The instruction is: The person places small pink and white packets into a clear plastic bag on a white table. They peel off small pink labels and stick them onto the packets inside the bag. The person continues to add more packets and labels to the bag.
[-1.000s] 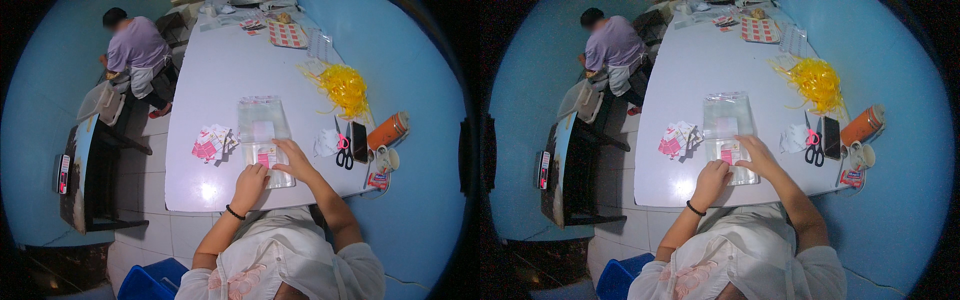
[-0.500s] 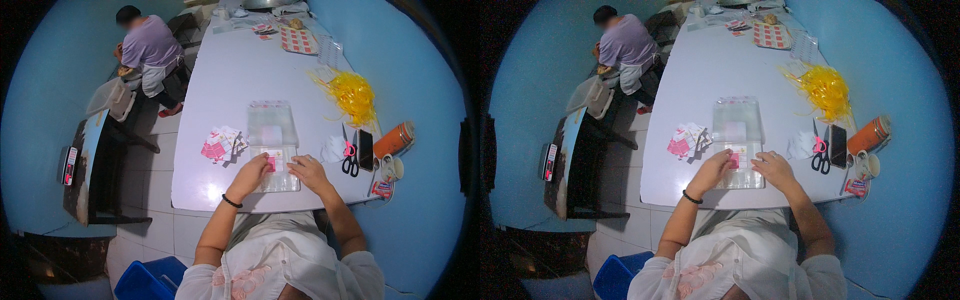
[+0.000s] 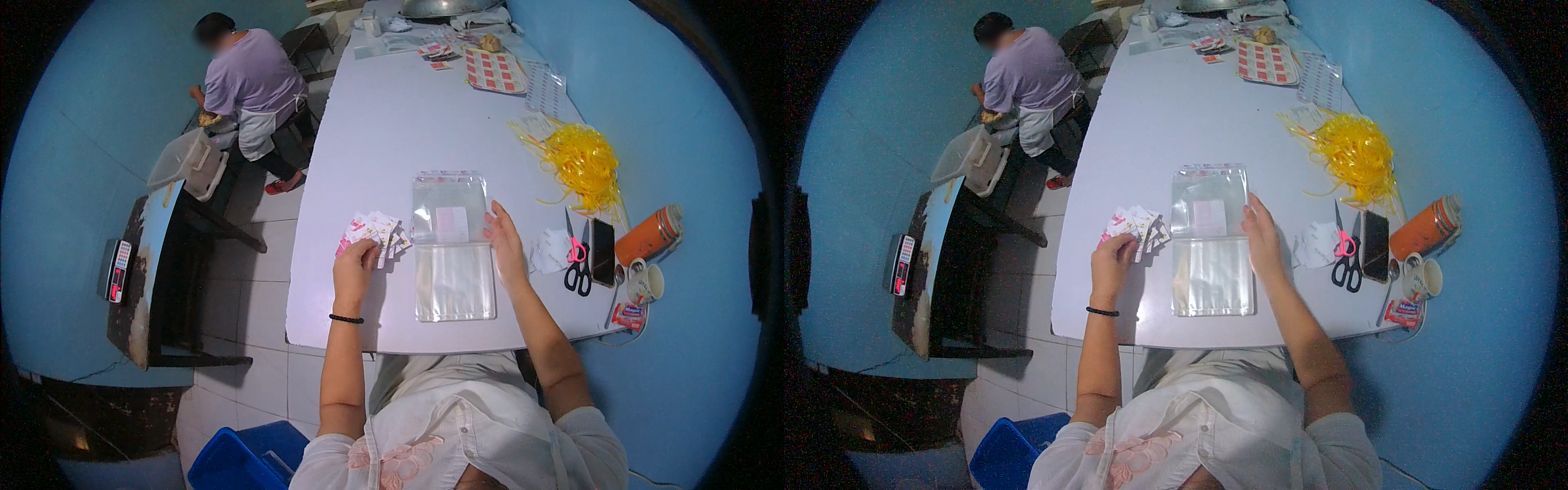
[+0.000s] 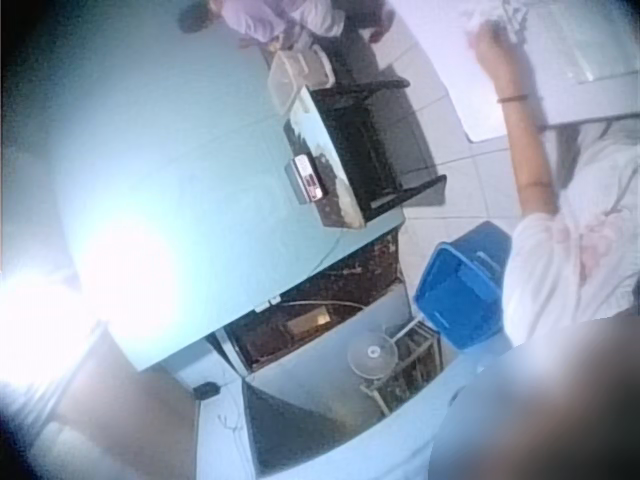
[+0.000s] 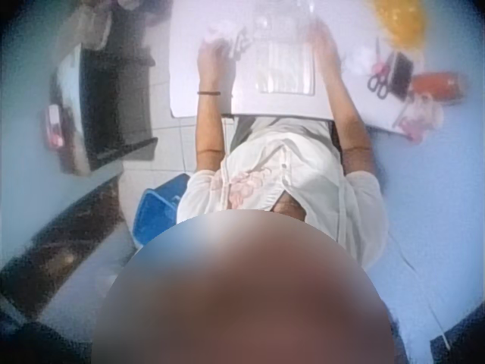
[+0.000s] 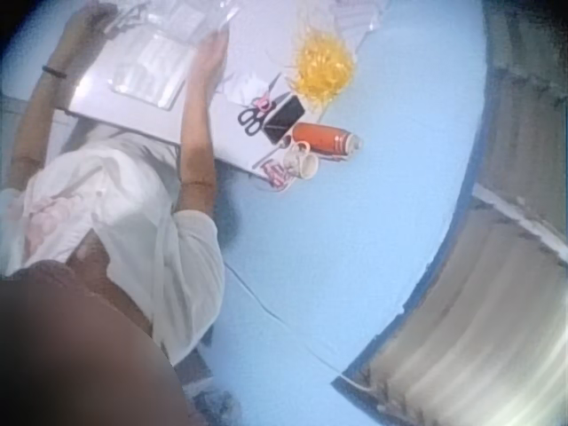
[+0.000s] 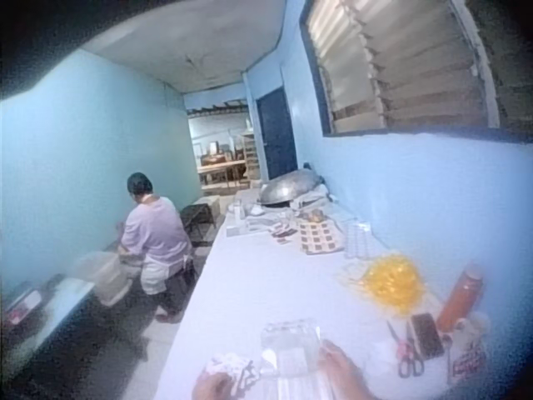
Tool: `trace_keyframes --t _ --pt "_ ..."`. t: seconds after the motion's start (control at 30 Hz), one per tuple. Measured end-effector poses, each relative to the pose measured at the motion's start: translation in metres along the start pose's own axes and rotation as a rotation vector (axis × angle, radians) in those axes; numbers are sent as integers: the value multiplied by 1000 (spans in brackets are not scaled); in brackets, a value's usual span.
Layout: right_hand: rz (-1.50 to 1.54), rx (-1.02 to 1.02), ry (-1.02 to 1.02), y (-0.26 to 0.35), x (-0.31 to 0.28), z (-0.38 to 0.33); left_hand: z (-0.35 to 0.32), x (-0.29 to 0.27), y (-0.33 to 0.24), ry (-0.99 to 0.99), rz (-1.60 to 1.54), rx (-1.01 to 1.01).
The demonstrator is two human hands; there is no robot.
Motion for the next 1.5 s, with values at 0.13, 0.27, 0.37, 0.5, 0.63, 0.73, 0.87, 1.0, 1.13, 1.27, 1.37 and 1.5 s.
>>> trace_keyframes --t 0.13,0.27,0.37,0.5,0.63,0.73,0.87,1.0,1.13,1.27,1.37,1.5 --pt "-146 -256 147 14 12 -29 1 -10 -34 -149 51 109" --pt "93 151 350 36 28 -62 -25 -14 -95 -131 -174 211" --pt "222 203 311 53 32 -73 -40 -16 -122 -92 -260 191" --pt "264 244 304 65 32 -79 -44 -18 -130 -173 -294 254" --pt "268 240 301 70 30 -80 -46 -16 -130 -210 -299 328" --pt "270 232 297 71 29 -80 -46 -16 -131 -233 -273 400" --pt "226 231 301 73 27 -78 -44 -21 -133 -221 -174 494" --pt "211 185 316 75 24 -76 -36 -23 -132 -143 -203 494" --pt "171 106 283 75 26 -75 -39 -17 -135 -125 -216 438" --pt "42 1 264 72 24 -75 -47 -10 -141 -129 -168 431" --pt "49 -16 246 69 22 -75 -49 -6 -142 -117 -161 421" --pt "19 -22 222 65 19 -74 -51 -2 -143 -113 -160 421"
Point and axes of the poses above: each hand's wrist, its own z-axis towards the middle knuckle, its own x-axis out of the palm, y = z × x, the point moved 2 cm from there along z, towards the middle knuckle, and after that the axes turned 13 degrees about -y, right-handed, at the moved point
